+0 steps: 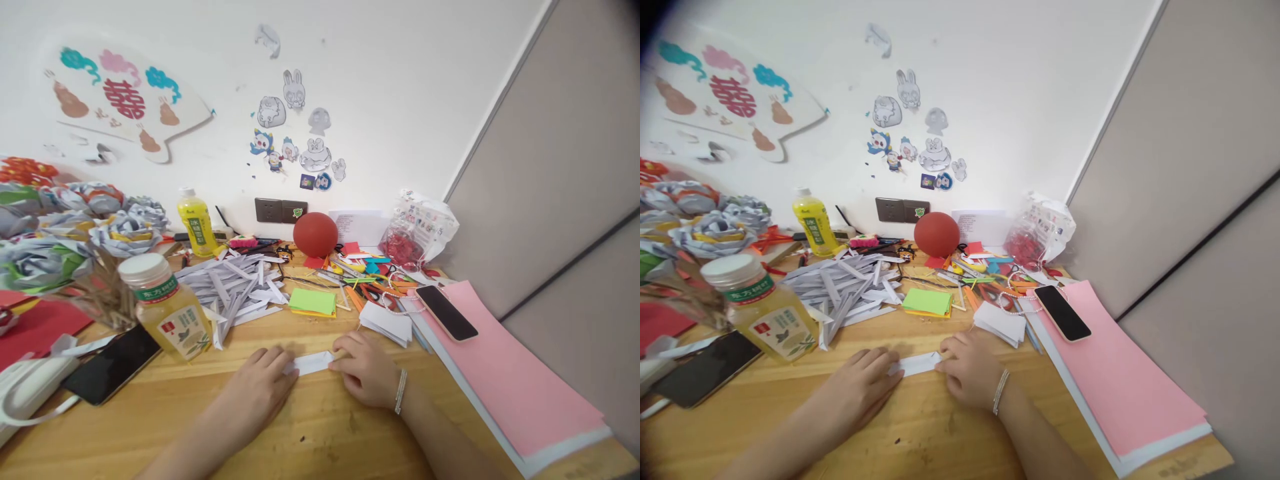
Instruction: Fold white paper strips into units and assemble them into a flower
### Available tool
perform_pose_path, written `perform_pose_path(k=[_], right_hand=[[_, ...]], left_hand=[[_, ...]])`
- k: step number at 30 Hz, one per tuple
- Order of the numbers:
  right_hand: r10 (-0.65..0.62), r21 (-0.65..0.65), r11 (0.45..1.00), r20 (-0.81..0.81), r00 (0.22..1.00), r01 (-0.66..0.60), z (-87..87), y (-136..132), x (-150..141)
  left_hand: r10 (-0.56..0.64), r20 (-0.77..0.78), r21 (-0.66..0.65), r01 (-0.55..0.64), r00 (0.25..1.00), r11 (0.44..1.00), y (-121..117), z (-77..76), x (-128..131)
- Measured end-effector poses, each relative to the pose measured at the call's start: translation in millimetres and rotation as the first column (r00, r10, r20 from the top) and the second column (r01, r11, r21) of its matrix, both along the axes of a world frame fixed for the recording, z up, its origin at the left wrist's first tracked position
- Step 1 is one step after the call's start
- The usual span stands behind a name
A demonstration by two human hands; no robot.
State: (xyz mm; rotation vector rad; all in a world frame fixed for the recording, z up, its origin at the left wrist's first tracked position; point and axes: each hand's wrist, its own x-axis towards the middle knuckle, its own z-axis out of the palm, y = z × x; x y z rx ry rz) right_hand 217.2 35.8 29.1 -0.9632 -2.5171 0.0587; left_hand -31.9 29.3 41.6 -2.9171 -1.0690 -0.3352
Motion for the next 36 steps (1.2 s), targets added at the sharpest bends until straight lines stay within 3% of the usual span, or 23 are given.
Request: perform_pose_path(k=[4, 8, 14, 21, 26, 28, 31, 32, 36], right_hand=[[0.086, -0.004, 0.996, -0.003, 0.996, -0.086, -3.4, 0, -14], [0.003, 0.031, 1.0, 0.063, 0.998, -0.005, -11.0, 7, -25], [-0.099, 0.02, 0.995, 0.004, 0.995, 0.099, -15.3, 9, -32], [-0.26, -0.156, 0.959, -0.145, 0.955, 0.238, -18.6, 8, -37], [-0.394, -0.177, 0.91, -0.088, 0.915, 0.375, -20.6, 11, -39], [-0.412, -0.151, 0.903, -0.041, 0.91, 0.402, -21.0, 13, -40], [-0.424, -0.101, 0.901, 0.013, 0.906, 0.423, -21.2, 13, -40], [-0.419, -0.084, 0.904, 0.018, 0.908, 0.419, -20.8, 13, -40], [-0.254, -0.03, 0.967, -0.001, 0.967, 0.254, -16.9, 6, -37]], left_hand=[[-0.06, 0.092, 0.004, 0.06, 0.994, 0.998, 5, -10.7, 3], [-0.092, 0.091, 0.142, 0.079, 0.992, 0.987, 11, -19.0, 8], [0.022, 0.16, 0.127, -0.042, 0.987, 0.991, 17, -21.0, 15], [0.259, 0.073, -0.074, -0.253, 0.963, 0.965, 16, -13.5, 20], [0.348, -0.023, 0.039, -0.347, 0.937, 0.937, 13, -9.4, 26], [0.258, -0.036, 0.119, -0.252, 0.965, 0.96, 8, -11.4, 27], [-0.076, -0.012, 0.225, 0.076, 0.997, 0.971, 1, -23.5, 29], [-0.118, 0.009, 0.261, 0.111, 0.993, 0.959, -1, -29.4, 29], [-0.084, 0.041, 0.273, 0.07, 0.996, 0.959, -4, -48.6, 26]])
